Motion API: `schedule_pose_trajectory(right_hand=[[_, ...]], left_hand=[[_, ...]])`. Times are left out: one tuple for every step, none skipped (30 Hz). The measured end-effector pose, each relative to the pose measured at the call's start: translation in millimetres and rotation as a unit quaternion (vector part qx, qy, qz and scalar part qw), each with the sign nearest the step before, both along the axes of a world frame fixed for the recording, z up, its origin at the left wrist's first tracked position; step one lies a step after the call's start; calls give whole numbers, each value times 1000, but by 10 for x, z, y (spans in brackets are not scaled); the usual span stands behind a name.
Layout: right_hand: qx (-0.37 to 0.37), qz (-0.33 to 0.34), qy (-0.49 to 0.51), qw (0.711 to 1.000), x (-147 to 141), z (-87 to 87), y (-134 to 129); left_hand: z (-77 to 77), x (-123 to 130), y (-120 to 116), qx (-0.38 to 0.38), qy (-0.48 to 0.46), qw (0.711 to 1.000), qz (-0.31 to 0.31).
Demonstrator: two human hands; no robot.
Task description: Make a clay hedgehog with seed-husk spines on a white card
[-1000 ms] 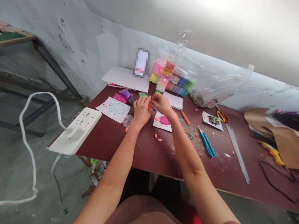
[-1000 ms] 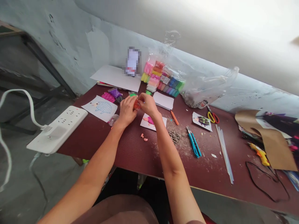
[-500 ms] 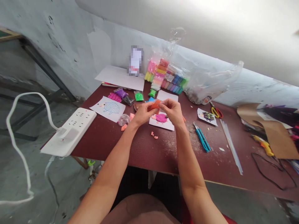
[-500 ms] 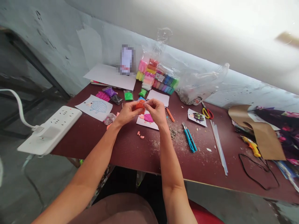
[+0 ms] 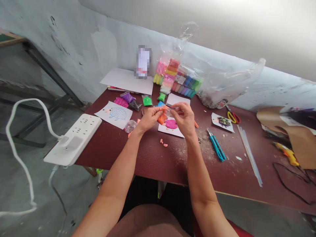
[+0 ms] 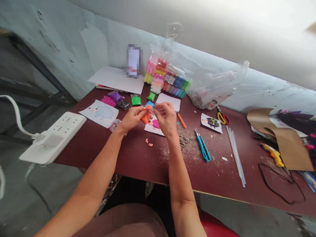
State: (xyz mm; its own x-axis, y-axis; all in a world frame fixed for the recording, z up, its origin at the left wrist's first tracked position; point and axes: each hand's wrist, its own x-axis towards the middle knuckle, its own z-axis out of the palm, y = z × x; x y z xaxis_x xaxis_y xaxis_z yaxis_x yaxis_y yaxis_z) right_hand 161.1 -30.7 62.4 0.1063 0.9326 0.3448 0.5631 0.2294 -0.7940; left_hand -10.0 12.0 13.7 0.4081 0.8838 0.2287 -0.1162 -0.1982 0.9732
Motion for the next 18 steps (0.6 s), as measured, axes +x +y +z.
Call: schedule_pose_trajectory(right_hand=[[5,1,-31,1000,0,20,-17],[2,1,-58,998,-2,36,-31],[-6,-2,-79,997,-6,47,-43],[-13,-6,-92,996,-10,52,-52],[-15,-13,-96,995,-15,52,-59],[-14,-18,-91,996,-19,46,-63],[-16,-18,-76,997,-21,36,-66],[-23,-13,-53,998,-20,24,-67],[-37,-2,-29,999,-14,11,-66],[-54,13,-8,998,-6,-2,-63],[-70,31,7,997,5,-16,-58],[-84,45,15,995,16,-28,-52],[-90,50,18,994,25,-40,-43],[-91,47,21,994,29,-52,-33],[-90,37,29,995,26,-64,-22],[-89,23,42,995,15,-77,-10],[-85,9,58,995,-4,-89,2],[-80,-2,75,994,-30,-103,13]], left_hand=[[-4,-3,6,8,5,1000,3],[-7,-7,12,16,11,1000,8],[-8,-11,17,23,17,1000,14],[-7,-15,20,26,21,999,19],[-3,-20,20,27,24,999,23],[2,-26,19,25,24,999,22],[8,-31,15,22,23,999,18],[14,-36,10,20,19,1000,11],[19,-38,4,18,15,1000,4],[22,-39,-3,17,12,1000,-3],[23,-36,-9,16,12,1000,-8],[22,-31,-14,14,12,1000,-12],[21,-24,-18,12,13,1000,-11],[19,-15,-21,12,14,1000,-2],[17,-6,-22,16,16,1000,20],[17,2,-22,24,20,998,57],[19,10,-23,37,25,993,105],[21,17,-25,54,35,985,158]])
